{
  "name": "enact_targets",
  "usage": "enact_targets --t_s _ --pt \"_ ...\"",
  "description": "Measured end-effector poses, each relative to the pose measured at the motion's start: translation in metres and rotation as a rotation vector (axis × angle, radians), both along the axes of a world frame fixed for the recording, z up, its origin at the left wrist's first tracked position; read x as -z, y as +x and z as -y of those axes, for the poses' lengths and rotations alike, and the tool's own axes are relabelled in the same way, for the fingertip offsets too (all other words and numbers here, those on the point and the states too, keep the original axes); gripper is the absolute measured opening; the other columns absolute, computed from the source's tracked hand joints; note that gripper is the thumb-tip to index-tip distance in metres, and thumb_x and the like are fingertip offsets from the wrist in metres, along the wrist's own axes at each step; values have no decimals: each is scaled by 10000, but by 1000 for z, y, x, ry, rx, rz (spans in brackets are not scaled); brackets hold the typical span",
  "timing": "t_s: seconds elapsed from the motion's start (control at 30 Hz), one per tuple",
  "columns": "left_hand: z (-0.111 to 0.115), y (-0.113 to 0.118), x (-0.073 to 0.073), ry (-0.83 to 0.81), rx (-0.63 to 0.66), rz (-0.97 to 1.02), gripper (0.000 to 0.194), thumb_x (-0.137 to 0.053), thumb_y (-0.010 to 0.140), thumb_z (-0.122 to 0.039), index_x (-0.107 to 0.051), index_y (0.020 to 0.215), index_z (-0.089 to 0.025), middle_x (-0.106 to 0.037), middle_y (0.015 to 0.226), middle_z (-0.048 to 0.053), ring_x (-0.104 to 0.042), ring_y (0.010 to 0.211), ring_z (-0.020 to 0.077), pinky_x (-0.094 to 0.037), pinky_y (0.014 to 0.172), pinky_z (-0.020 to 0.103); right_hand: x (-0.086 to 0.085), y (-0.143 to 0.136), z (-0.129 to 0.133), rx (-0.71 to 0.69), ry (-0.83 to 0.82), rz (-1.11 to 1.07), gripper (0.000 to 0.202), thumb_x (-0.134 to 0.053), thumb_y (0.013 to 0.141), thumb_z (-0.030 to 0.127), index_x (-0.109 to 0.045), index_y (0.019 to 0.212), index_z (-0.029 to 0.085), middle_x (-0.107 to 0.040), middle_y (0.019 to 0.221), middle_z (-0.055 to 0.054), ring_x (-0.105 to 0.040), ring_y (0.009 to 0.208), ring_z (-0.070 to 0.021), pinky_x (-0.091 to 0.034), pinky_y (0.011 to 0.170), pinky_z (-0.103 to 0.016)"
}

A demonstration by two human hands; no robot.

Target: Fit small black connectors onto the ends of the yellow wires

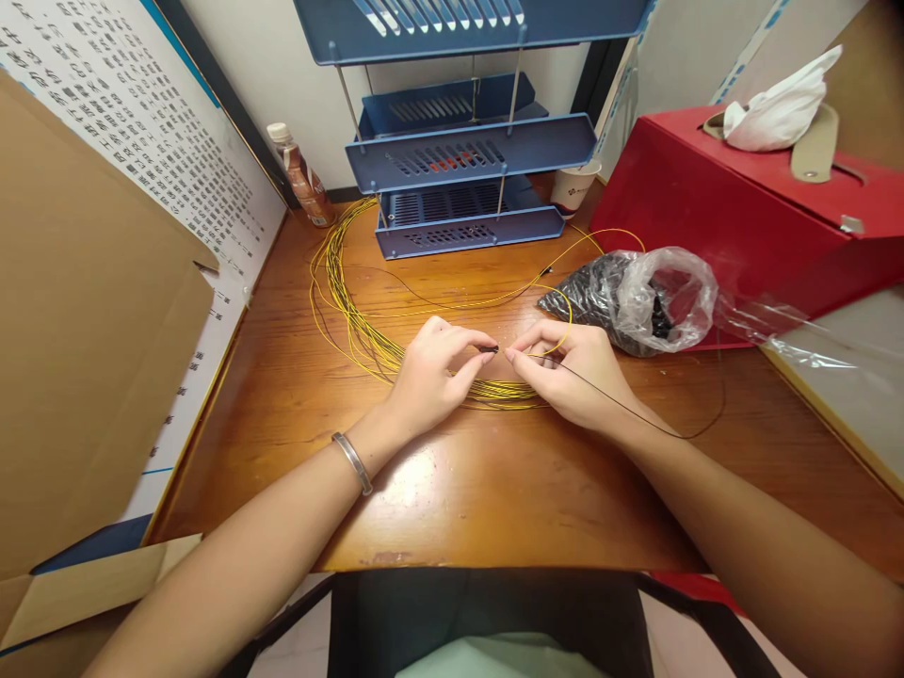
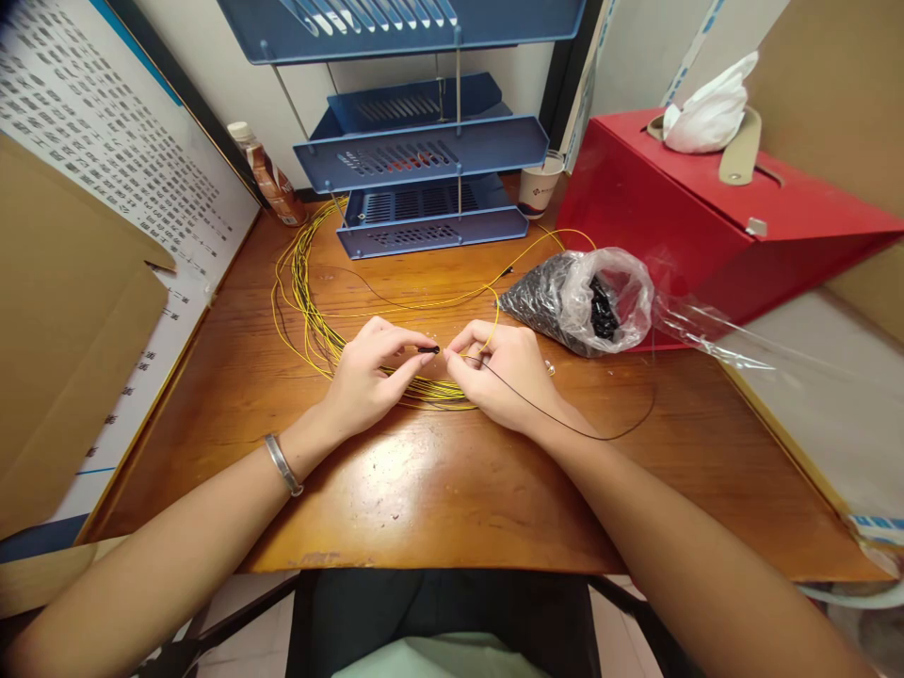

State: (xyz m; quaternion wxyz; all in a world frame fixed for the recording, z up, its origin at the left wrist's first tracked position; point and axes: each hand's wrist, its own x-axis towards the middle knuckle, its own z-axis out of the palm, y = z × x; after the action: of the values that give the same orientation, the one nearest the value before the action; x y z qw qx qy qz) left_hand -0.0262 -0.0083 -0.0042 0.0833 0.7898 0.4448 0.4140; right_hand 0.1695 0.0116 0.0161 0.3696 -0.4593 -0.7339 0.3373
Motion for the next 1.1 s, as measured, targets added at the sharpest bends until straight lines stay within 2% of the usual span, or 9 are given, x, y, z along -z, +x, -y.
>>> enact_targets --t_s 0.67,0.9,1.1 --pt "1 0 0 -17 47 34 100 -696 915 -154 -731 1006 -180 -773 906 37 -628 827 172 -529 751 314 3 -1 0 -26 28 -1 181 -639 812 278 -735 756 135 -528 519 30 -395 457 -81 -320 495 -250" --pt "2 2 1 -22 7 100 104 -711 907 -160 -735 1004 -187 -767 905 38 -671 851 166 -554 747 302 5 0 -1 8 -2 -52 182 -685 812 328 -714 792 149 -517 524 35 -392 468 -85 -313 497 -250" --pt "2 3 0 -1 -18 122 89 -722 904 -178 -741 989 -195 -768 884 36 -684 829 163 -564 734 299 3 -1 0 -22 -16 -111 174 -695 802 327 -694 818 154 -522 533 37 -366 448 -79 -289 468 -247"
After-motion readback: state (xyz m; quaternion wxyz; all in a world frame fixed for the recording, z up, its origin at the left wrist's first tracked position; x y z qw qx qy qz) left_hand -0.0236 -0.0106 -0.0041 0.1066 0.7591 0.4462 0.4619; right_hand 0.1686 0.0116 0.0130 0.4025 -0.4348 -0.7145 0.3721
